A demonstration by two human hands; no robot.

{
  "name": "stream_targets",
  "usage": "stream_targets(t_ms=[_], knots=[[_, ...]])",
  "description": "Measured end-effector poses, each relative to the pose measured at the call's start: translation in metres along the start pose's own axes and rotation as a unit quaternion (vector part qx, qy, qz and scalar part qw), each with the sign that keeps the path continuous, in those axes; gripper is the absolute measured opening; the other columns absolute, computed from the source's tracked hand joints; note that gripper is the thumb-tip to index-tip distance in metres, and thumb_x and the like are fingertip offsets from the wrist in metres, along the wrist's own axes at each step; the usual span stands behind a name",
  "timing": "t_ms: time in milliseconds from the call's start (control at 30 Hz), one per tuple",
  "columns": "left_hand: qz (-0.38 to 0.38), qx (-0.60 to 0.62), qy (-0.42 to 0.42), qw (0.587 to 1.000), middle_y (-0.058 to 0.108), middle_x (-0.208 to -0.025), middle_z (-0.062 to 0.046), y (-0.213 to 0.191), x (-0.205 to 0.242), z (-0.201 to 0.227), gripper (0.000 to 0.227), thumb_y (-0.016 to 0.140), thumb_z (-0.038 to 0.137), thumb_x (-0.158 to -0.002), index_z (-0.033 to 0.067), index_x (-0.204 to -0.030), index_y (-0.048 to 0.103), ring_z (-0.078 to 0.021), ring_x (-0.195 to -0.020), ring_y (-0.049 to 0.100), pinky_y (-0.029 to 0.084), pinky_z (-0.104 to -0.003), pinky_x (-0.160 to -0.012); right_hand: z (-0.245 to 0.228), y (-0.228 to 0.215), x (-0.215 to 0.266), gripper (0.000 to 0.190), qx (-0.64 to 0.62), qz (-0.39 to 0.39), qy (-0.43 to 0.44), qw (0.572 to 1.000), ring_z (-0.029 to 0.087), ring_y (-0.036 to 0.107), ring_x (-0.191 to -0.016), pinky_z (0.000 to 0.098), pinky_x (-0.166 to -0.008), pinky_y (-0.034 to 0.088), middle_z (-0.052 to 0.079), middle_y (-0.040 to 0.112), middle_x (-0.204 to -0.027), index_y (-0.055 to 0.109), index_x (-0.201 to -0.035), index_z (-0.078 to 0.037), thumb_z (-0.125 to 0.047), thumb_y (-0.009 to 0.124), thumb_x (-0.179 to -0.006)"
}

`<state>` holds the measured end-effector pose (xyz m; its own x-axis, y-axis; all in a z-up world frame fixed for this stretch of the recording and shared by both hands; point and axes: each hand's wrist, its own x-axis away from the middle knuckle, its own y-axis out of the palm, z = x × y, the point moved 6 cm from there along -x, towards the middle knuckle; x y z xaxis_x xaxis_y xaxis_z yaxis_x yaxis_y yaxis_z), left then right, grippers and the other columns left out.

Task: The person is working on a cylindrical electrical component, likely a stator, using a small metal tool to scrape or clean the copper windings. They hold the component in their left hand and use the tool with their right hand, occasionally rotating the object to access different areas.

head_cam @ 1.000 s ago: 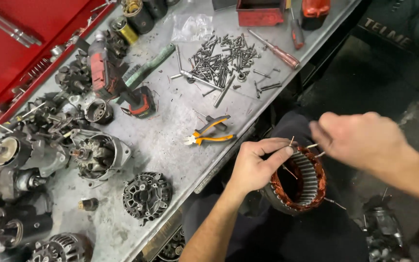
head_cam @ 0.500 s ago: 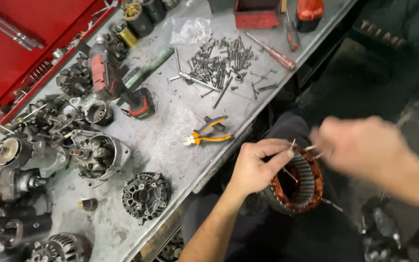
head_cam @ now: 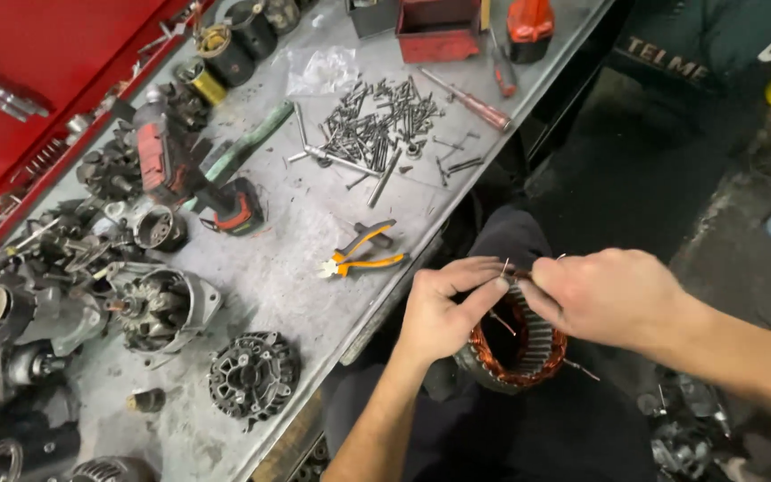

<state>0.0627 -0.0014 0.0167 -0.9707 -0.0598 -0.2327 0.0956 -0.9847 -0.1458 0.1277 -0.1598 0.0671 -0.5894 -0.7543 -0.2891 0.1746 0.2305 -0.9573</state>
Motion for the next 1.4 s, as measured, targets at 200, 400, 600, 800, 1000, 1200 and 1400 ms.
stream_targets(t_ms=[200,400,600,800,1000,1200,1400], knots=[[0.005,0.032,0.001,0.999,0.078,-0.115,-0.016,-0.001,0.0,-0.008,0.016,0.074,0.006,-0.093,-0.0007,-0.108,0.076,-0.0246,-0.111,0.076,0.057,-0.034,-0.102,0.002,0.004,-0.001,0.041,0.001,-0.03,0.015,0.999,0.036,0.066,-0.044,0.0487,-0.039,0.053,0.011,0.063,-0.049,0.057,-0.065,-0.014,-0.046,0.061,-0.091],[-0.011,0.041,0.004,0.999,0.078,-0.115,-0.015,-0.001,0.001,-0.014,0.016,0.074,0.007,-0.094,0.0001,-0.109,0.077,-0.024,-0.111,0.075,0.058,-0.035,-0.103,0.001,-0.001,0.003,0.041,-0.019,-0.038,0.029,0.999,0.037,0.065,-0.045,0.0496,-0.04,0.052,0.011,0.063,-0.051,0.057,-0.065,-0.015,-0.047,0.061,-0.09],[-0.008,0.038,-0.002,0.999,0.078,-0.114,-0.015,0.001,0.006,-0.011,0.017,0.075,0.006,-0.093,0.001,-0.109,0.077,-0.0245,-0.11,0.075,0.058,-0.035,-0.102,0.007,0.01,0.007,0.042,-0.003,-0.031,-0.007,0.999,0.035,0.064,-0.044,0.047,-0.04,0.052,0.011,0.062,-0.05,0.055,-0.066,-0.013,-0.044,0.062,-0.094],[-0.014,0.012,0.019,1.0,0.078,-0.113,-0.015,0.005,-0.001,-0.004,0.016,0.074,0.007,-0.094,0.0008,-0.109,0.077,-0.0217,-0.11,0.075,0.058,-0.033,-0.101,0.0,-0.003,0.006,0.042,-0.01,-0.043,-0.006,0.999,0.034,0.065,-0.045,0.0462,-0.039,0.052,0.01,0.062,-0.05,0.055,-0.065,-0.011,-0.043,0.063,-0.092],[-0.04,0.083,0.036,0.995,0.078,-0.111,-0.015,0.003,-0.016,-0.023,0.015,0.073,0.006,-0.096,-0.0013,-0.109,0.076,-0.021,-0.11,0.074,0.058,-0.033,-0.101,0.032,0.007,0.034,0.034,-0.112,-0.007,0.1,0.989,0.036,0.065,-0.061,0.0453,-0.052,0.052,0.013,0.063,-0.065,0.06,-0.082,-0.007,-0.039,0.069,-0.091],[-0.058,0.189,0.035,0.98,0.078,-0.112,-0.015,0.012,-0.024,-0.073,0.014,0.073,0.003,-0.095,-0.005,-0.106,0.077,-0.02,-0.105,0.074,0.058,-0.033,-0.099,0.057,0.079,0.1,0.039,-0.375,-0.048,0.256,0.89,0.025,0.063,-0.09,0.0375,-0.082,0.051,0.012,0.066,-0.092,0.061,-0.119,-0.006,-0.03,0.075,-0.092],[0.034,0.288,0.03,0.957,0.077,-0.111,-0.014,0.024,-0.027,-0.069,0.013,0.068,0.005,-0.1,-0.0039,-0.104,0.076,-0.0185,-0.102,0.072,0.057,-0.033,-0.096,0.033,0.126,0.135,0.062,-0.537,0.028,0.371,0.757,0.013,0.061,-0.098,0.0317,-0.084,0.053,0.005,0.066,-0.113,0.056,-0.132,-0.005,-0.019,0.078,-0.076]])
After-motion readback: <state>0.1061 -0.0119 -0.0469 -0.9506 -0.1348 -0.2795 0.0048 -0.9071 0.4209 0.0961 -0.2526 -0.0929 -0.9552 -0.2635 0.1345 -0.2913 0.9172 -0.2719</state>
